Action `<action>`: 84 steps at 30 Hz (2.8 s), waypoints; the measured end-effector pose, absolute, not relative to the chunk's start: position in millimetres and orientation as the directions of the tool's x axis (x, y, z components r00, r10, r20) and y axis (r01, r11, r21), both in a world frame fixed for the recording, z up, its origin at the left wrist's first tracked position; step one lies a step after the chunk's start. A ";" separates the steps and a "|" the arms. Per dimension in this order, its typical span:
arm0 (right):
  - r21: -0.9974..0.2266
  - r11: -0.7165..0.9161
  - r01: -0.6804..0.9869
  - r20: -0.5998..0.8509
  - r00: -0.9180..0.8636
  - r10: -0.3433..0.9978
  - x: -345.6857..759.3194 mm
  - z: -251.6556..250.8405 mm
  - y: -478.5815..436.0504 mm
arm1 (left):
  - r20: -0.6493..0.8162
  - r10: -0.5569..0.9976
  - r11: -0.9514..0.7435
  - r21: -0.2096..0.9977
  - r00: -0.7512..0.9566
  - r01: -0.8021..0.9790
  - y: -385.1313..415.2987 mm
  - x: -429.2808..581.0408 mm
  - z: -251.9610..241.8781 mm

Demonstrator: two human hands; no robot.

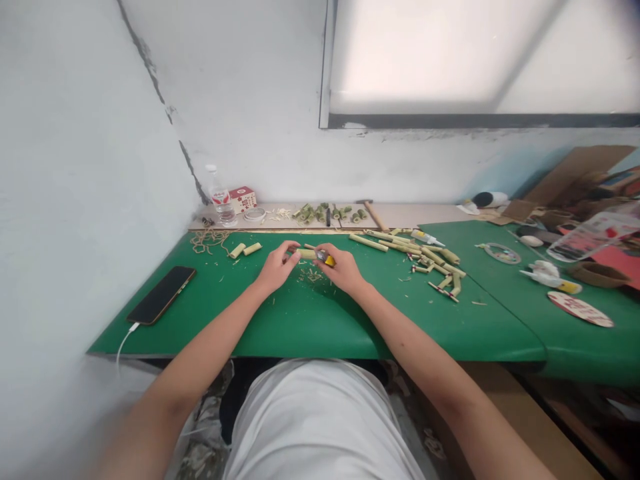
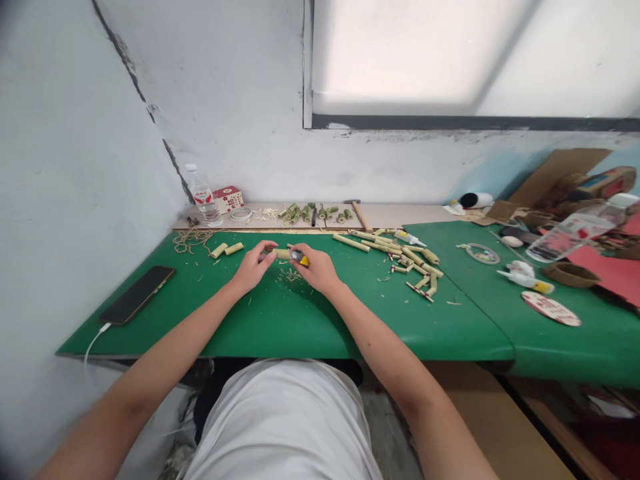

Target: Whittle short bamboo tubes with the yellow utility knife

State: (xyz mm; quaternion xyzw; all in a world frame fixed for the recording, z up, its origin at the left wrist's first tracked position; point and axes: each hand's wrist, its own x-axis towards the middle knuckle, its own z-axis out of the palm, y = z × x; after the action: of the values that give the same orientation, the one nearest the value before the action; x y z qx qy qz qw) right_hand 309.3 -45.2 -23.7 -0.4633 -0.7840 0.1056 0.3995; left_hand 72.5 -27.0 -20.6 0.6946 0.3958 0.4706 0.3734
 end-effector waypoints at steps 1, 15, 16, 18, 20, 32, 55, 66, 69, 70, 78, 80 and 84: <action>-0.531 0.548 0.647 0.532 -0.248 0.809 310.2 -24.2 -44.4 | 0.340 0.912 -0.377 0.915 0.229 0.142 -24.6 72.5 -21.6; -0.505 0.559 0.658 0.559 -0.245 0.792 311.1 -28.9 -39.9 | 0.173 0.942 -0.178 0.984 0.287 -0.010 -17.0 75.2 -19.3; -0.502 0.562 0.657 0.561 -0.247 0.790 311.0 -29.1 -39.6 | 0.166 0.943 -0.169 0.986 0.290 -0.016 -17.2 75.2 -18.7; -0.499 0.564 0.657 0.563 -0.249 0.788 311.1 -29.5 -39.2 | 0.152 0.943 -0.151 0.988 0.296 -0.026 -17.5 75.3 -17.9; -0.496 0.560 0.664 0.561 -0.247 0.790 311.4 -29.8 -38.8 | 0.142 0.944 -0.137 0.990 0.298 -0.036 -18.0 75.3 -17.3; -0.493 0.560 0.666 0.545 -0.265 0.795 311.8 -29.0 -39.4 | 0.109 0.949 -0.090 0.993 0.295 -0.080 -19.7 75.2 -14.4; -0.465 0.496 0.733 0.413 -0.316 0.854 287.3 -15.3 -58.0 | 0.218 0.967 -0.212 0.976 0.132 -0.059 -19.3 85.7 -24.2; -0.463 0.499 0.733 0.416 -0.317 0.852 286.2 -13.2 -60.4 | 0.244 0.958 -0.241 0.970 0.154 -0.036 -18.9 84.4 -25.8; -0.458 0.497 0.737 0.422 -0.312 0.851 286.3 -14.1 -59.6 | 0.244 0.956 -0.244 0.969 0.162 -0.020 -18.4 84.9 -26.4; -0.455 0.496 0.740 0.422 -0.311 0.851 286.5 -14.5 -59.1 | 0.245 0.956 -0.245 0.969 0.162 -0.016 -18.2 85.1 -26.7; -0.437 0.473 0.765 0.404 -0.302 0.863 286.2 -15.5 -58.7 | 0.247 0.959 -0.250 0.968 0.143 0.008 -17.3 85.3 -29.1; -0.443 0.461 0.769 0.402 -0.290 0.869 285.8 -16.0 -58.4 | 0.245 0.959 -0.250 0.968 0.141 0.014 -17.2 85.3 -29.5; -0.455 0.436 0.776 0.398 -0.261 0.879 288.2 -18.5 -54.7 | 0.240 0.961 -0.245 0.969 0.139 0.023 -16.4 85.7 -30.9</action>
State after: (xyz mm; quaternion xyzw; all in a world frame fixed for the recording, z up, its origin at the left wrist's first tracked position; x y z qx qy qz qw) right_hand 288.2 -54.7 -18.5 -0.5242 -0.7895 0.0837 0.3079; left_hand 85.7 -16.4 -30.9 0.6003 0.4099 0.5121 0.4576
